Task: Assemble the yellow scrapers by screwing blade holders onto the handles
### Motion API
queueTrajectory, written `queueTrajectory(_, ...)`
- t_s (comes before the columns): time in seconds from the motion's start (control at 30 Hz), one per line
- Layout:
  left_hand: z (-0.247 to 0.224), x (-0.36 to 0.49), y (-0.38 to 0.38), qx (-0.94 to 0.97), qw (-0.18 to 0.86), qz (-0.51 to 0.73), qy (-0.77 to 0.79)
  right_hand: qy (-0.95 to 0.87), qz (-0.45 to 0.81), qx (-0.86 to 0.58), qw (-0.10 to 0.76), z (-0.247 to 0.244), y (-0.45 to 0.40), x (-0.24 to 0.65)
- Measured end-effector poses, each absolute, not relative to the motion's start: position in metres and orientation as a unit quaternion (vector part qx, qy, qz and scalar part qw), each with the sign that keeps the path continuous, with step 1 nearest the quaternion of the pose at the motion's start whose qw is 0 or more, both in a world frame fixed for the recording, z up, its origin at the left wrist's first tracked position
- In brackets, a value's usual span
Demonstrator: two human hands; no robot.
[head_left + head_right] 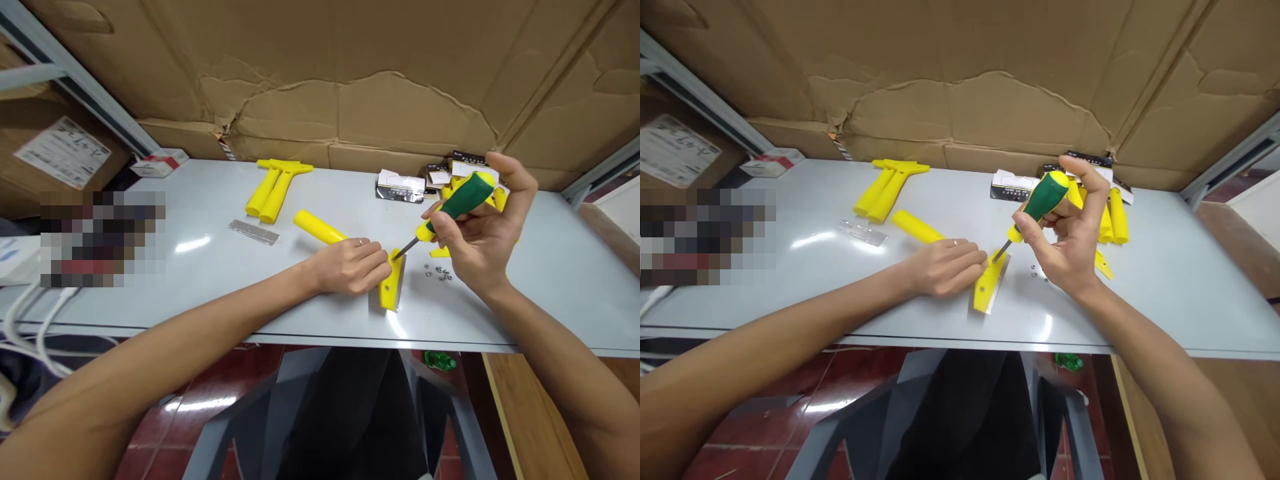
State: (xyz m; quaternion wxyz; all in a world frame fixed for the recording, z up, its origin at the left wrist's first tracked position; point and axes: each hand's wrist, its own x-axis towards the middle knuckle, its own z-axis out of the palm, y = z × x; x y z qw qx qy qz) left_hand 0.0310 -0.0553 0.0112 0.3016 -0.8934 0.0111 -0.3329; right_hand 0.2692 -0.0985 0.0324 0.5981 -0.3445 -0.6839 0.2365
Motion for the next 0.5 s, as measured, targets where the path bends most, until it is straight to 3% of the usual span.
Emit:
queueTrajectory(0.1,0.010,0.032,-0.055,-0.890,0.293,-0.349,0.009,-0.662,0.148,-0.342,0.651,0.033,-0.098,0.265)
queueTrajectory(0.27,0.009,0.034,-0.057,-0.901,0.283,-0.329,0.018,-0.646,0.101,-0.343,0.675,0.040,-0.094,0.262)
queueTrajectory(0.5,0.007,0.032,-0.057,-0.903,0.280,-0.326,0.017,-0.676,0.158,-0.332,0.638,0.034,-0.087,0.271)
